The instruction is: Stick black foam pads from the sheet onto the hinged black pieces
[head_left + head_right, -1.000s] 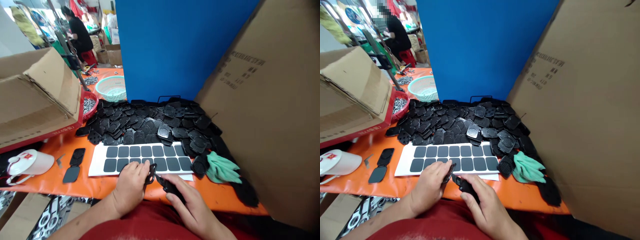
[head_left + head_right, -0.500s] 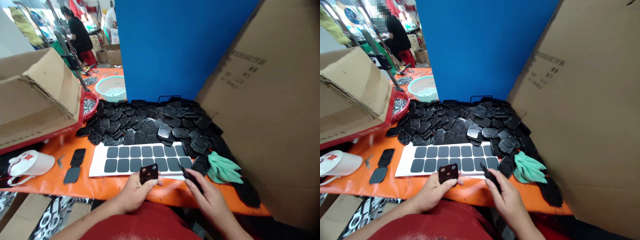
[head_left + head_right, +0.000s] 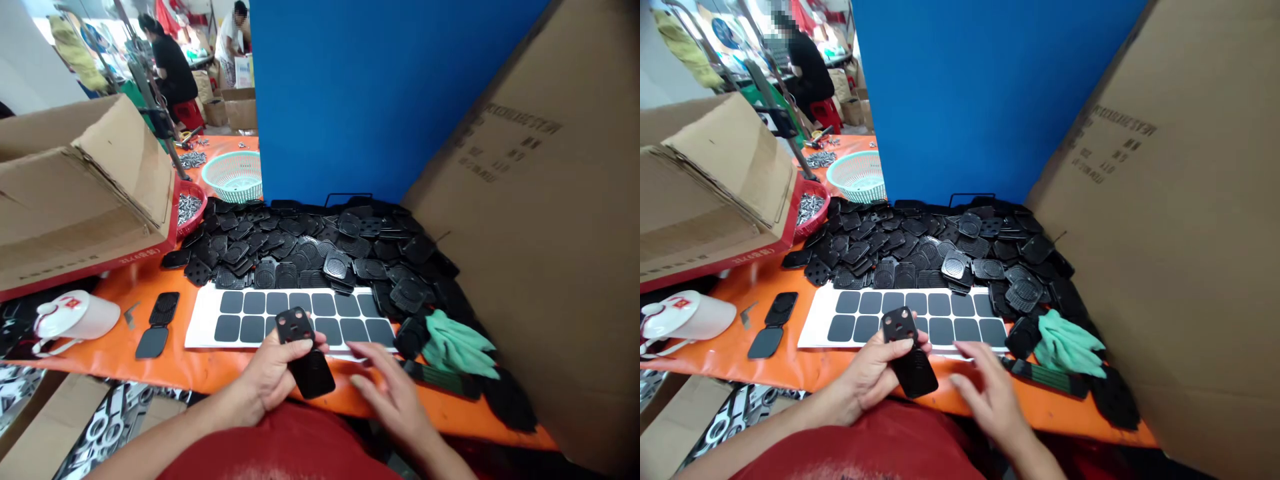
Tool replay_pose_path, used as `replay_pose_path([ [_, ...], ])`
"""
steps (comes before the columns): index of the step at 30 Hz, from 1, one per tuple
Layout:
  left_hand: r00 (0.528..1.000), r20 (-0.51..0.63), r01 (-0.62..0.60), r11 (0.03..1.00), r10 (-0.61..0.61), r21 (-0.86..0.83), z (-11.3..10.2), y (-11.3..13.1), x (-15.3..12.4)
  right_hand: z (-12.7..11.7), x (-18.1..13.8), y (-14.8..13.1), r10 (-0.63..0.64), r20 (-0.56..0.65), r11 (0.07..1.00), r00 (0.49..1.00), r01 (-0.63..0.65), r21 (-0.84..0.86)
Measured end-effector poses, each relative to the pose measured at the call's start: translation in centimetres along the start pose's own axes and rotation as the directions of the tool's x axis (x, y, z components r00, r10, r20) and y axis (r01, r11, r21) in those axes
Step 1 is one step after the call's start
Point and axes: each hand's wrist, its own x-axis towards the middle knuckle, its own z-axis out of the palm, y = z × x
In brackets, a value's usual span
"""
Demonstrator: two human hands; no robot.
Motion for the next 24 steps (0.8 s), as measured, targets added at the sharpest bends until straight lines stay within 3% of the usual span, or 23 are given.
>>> replay_pose_path([
  [2, 1.0, 0.002, -0.016, 1.0, 0.016, -0.002, 0.1, 0.1, 0.1, 2.8, 0.7, -2.3, 0.11, 0.164, 0.937, 0.98, -0.158, 0.311],
  [5, 0.995, -0.07, -0.067, 0.991, 0.075, 0.113, -0.3, 0.9, 0.5, 4.9, 1.4, -3.8, 0.182, 0.238, 0.834, 0.954, -0.278, 0.477],
  [8, 0.974, -0.146, -0.116, 0.935, 0.173, 0.335, -1.2, 1.9, 0.9, 4.2, 1.9, -3.4, 0.156, 0.294, 0.841, 0.943, -0.283, 0.462],
  [11, 0.973, -0.138, -0.091, 0.855, 0.186, 0.511, -2.3, 2.4, 1.1, 2.4, 2.7, -2.4, 0.145, 0.308, 0.87, 0.94, -0.269, 0.412],
  [15, 0.943, -0.199, -0.113, 0.818, 0.267, 0.564, -3.6, 3.3, 1.0, 0.2, 3.7, -1.2, 0.188, 0.289, 0.861, 0.939, -0.299, 0.41],
  [17, 0.924, -0.209, -0.149, 0.804, 0.321, 0.576, -3.7, 4.1, 0.7, -0.7, 4.2, -1.0, 0.184, 0.343, 0.86, 0.921, -0.32, 0.397],
  [18, 0.935, -0.171, -0.15, 0.785, 0.31, 0.601, -3.6, 4.5, 0.5, -1.0, 4.5, -1.0, 0.169, 0.384, 0.867, 0.908, -0.322, 0.38],
  [21, 0.993, 0.093, -0.115, 0.642, 0.068, 0.758, -2.4, 5.1, -0.2, -1.2, 5.4, -1.8, 0.096, 0.484, 0.91, 0.87, -0.273, 0.311],
  [22, 0.986, 0.155, -0.088, 0.58, -0.067, 0.81, -2.0, 5.0, -0.4, -1.1, 5.7, -2.1, 0.07, 0.492, 0.922, 0.868, -0.245, 0.3],
  [24, 0.936, 0.167, 0.006, 0.487, -0.31, 0.873, -1.3, 4.4, -0.6, -0.8, 6.2, -2.8, 0.03, 0.494, 0.941, 0.869, -0.192, 0.28],
])
